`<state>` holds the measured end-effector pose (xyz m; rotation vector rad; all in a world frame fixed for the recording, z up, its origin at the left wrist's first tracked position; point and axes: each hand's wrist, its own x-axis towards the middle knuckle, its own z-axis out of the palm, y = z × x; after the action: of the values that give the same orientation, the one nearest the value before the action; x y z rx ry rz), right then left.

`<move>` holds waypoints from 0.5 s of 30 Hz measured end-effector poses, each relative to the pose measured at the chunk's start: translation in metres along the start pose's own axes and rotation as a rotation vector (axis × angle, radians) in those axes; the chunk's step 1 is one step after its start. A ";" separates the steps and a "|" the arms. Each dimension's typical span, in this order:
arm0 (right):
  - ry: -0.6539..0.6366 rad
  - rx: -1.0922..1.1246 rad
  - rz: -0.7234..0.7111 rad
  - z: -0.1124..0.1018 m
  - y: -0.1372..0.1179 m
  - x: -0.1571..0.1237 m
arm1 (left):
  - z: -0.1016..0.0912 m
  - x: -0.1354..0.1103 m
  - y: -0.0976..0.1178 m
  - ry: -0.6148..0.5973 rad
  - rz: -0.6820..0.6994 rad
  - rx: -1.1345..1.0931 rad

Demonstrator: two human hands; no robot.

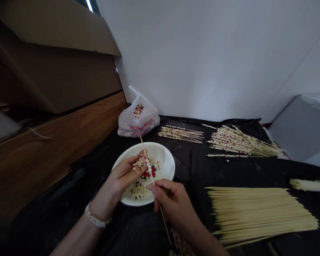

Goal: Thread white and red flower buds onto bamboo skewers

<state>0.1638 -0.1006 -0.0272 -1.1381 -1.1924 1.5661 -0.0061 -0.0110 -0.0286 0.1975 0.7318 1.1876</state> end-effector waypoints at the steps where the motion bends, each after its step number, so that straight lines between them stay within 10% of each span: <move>1: -0.005 0.002 0.000 0.000 0.001 0.000 | 0.000 -0.002 -0.001 -0.001 0.023 0.022; 15: -0.252 0.105 0.202 0.010 0.003 -0.007 | -0.024 0.004 0.002 -0.050 0.318 0.373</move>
<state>0.1556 -0.1101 -0.0271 -1.0413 -1.1678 1.9494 -0.0215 -0.0120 -0.0472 0.6720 0.8963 1.3322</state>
